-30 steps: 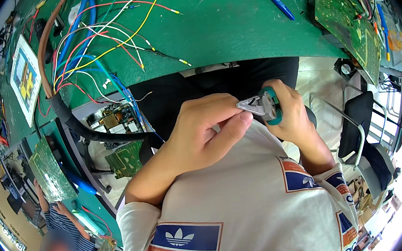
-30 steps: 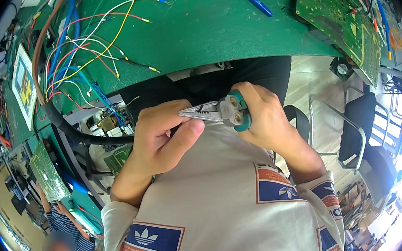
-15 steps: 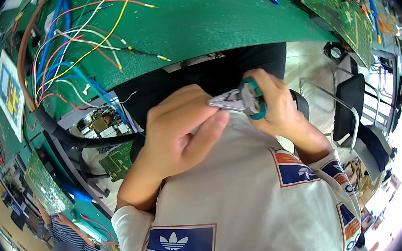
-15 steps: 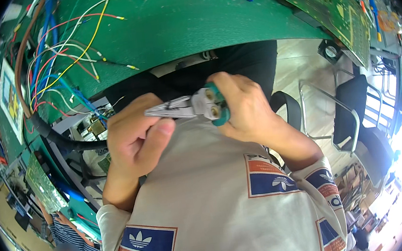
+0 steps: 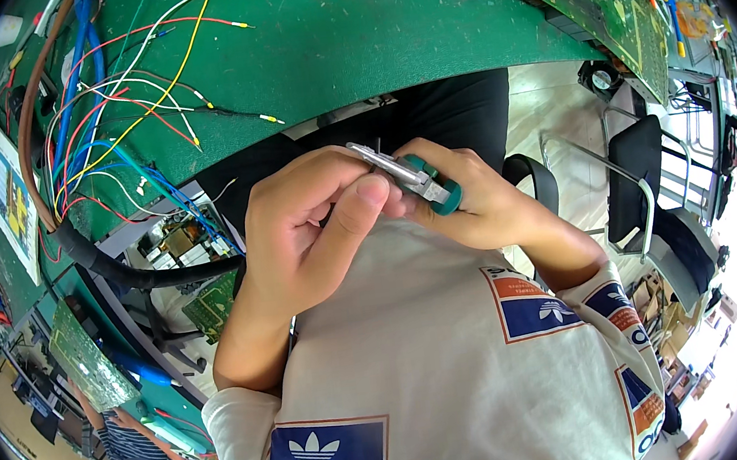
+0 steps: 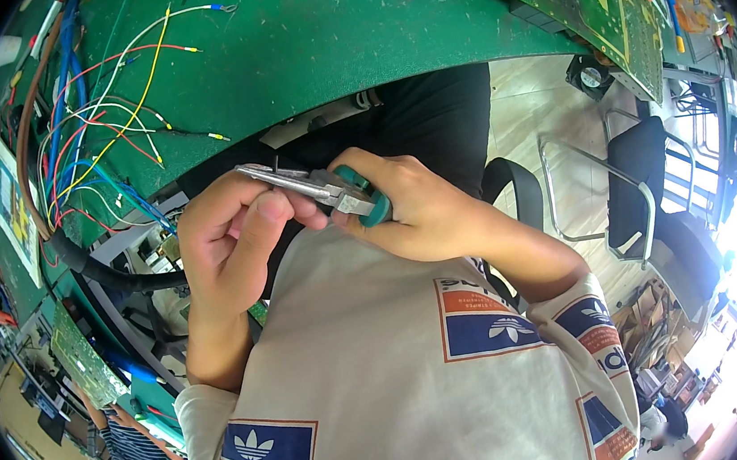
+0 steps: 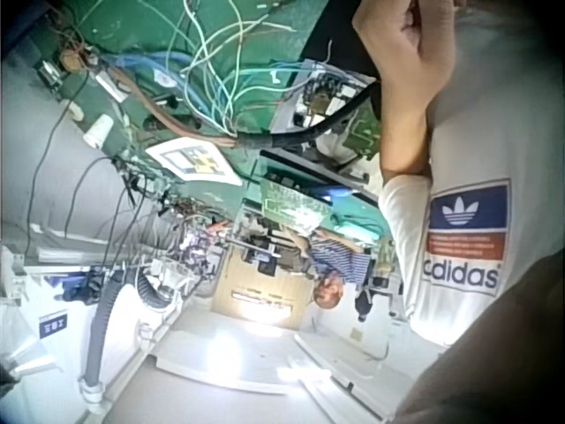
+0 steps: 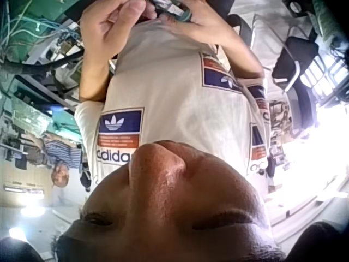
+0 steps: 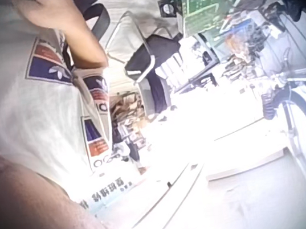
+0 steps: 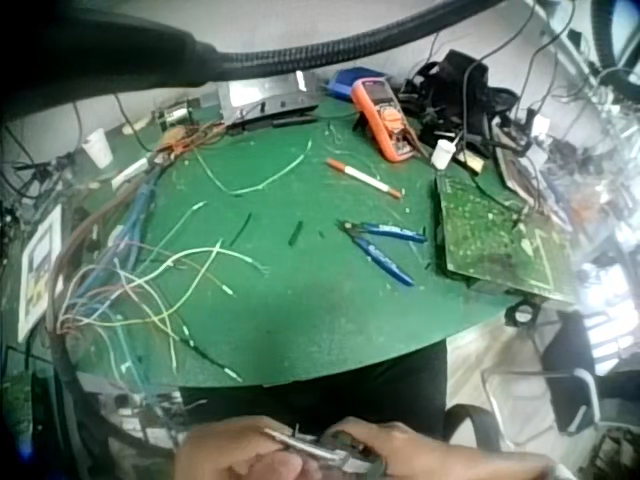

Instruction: The person uses a heat gun to apply heat to wire connections and then uses wire strippers and pliers to manipulate electrical wires at a repair bench.

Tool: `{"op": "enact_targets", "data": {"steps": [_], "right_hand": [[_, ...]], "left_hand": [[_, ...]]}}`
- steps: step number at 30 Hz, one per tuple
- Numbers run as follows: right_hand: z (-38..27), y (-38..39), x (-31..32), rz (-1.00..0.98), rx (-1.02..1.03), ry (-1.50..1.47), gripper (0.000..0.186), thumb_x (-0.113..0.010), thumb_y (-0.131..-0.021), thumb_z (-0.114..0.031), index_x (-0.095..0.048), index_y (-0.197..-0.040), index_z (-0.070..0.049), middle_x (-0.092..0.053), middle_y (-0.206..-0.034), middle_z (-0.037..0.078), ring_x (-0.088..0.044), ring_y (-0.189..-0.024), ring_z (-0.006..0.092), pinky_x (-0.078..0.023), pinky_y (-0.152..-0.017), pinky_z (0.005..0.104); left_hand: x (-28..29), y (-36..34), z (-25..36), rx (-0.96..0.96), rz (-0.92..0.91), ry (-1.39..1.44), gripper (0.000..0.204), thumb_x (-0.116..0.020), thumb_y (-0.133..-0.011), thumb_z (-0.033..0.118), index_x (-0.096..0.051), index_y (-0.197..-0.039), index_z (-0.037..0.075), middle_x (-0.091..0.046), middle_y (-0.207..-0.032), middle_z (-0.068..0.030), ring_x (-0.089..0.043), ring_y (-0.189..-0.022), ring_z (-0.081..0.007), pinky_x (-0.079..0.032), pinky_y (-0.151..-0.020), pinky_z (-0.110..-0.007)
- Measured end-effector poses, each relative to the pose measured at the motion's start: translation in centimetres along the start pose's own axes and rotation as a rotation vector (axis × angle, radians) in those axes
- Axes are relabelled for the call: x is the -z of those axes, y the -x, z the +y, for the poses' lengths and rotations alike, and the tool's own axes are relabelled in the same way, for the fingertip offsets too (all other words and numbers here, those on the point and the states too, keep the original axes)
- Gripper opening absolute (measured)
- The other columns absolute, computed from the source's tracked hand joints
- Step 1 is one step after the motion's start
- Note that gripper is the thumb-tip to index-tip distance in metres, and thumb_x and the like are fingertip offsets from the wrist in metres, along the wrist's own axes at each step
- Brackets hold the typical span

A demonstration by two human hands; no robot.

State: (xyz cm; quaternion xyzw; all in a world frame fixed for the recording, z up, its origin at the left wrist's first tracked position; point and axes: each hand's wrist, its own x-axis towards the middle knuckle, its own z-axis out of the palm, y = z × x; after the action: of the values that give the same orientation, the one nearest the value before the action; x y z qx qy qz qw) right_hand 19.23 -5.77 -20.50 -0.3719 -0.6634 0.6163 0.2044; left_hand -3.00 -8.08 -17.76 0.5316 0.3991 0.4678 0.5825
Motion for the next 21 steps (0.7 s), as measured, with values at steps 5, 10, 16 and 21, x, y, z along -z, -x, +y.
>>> {"op": "enact_targets", "data": {"steps": [5,10,16,21], "right_hand": [[0.1,-0.2,-0.4,0.054,0.034,0.062,0.036,-0.075,-0.090,-0.019,-0.063,-0.115,0.004,-0.069,-0.096,0.022,-0.070,-0.080,0.0343,-0.054,-0.071,0.0390],[-1.7,-0.2,0.7,0.006,-0.090,0.527,0.038,-0.077,-0.089,-0.027,-0.070,-0.106,0.006,-0.065,-0.097,0.025,-0.067,-0.085,0.0399,-0.055,-0.074,0.0452],[-0.9,-0.3,1.0,0.036,-0.096,0.450,0.037,-0.078,-0.087,-0.023,-0.072,-0.110,0.006,-0.067,-0.099,0.024,-0.067,-0.085,0.0418,-0.055,-0.075,0.0448],[-0.1,-0.5,0.8,0.112,-0.002,0.268,0.038,-0.076,-0.088,-0.011,-0.069,-0.121,0.006,-0.068,-0.115,0.026,-0.069,-0.097,0.0415,-0.056,-0.084,0.0428]], "left_hand": [[0.1,0.1,-0.4,0.084,-0.010,0.112,0.019,-0.056,-0.106,0.008,-0.065,-0.099,-0.007,-0.073,-0.095,-0.0148,-0.073,-0.087,-0.0198,-0.059,-0.082,-0.032],[0.1,-0.2,0.6,0.144,0.083,-0.082,0.014,-0.059,-0.103,0.005,-0.065,-0.103,-0.009,-0.073,-0.096,-0.0148,-0.073,-0.087,-0.0188,-0.059,-0.081,-0.031],[-0.5,0.2,0.8,0.043,0.068,-0.219,0.011,-0.062,-0.101,0.001,-0.065,-0.104,-0.009,-0.074,-0.096,-0.0154,-0.073,-0.086,-0.0167,-0.059,-0.078,-0.028],[-0.9,0.0,1.3,0.041,0.108,-0.247,0.010,-0.061,-0.101,0.001,-0.064,-0.101,-0.009,-0.074,-0.093,-0.0154,-0.073,-0.084,-0.0161,-0.059,-0.076,-0.027]]}}
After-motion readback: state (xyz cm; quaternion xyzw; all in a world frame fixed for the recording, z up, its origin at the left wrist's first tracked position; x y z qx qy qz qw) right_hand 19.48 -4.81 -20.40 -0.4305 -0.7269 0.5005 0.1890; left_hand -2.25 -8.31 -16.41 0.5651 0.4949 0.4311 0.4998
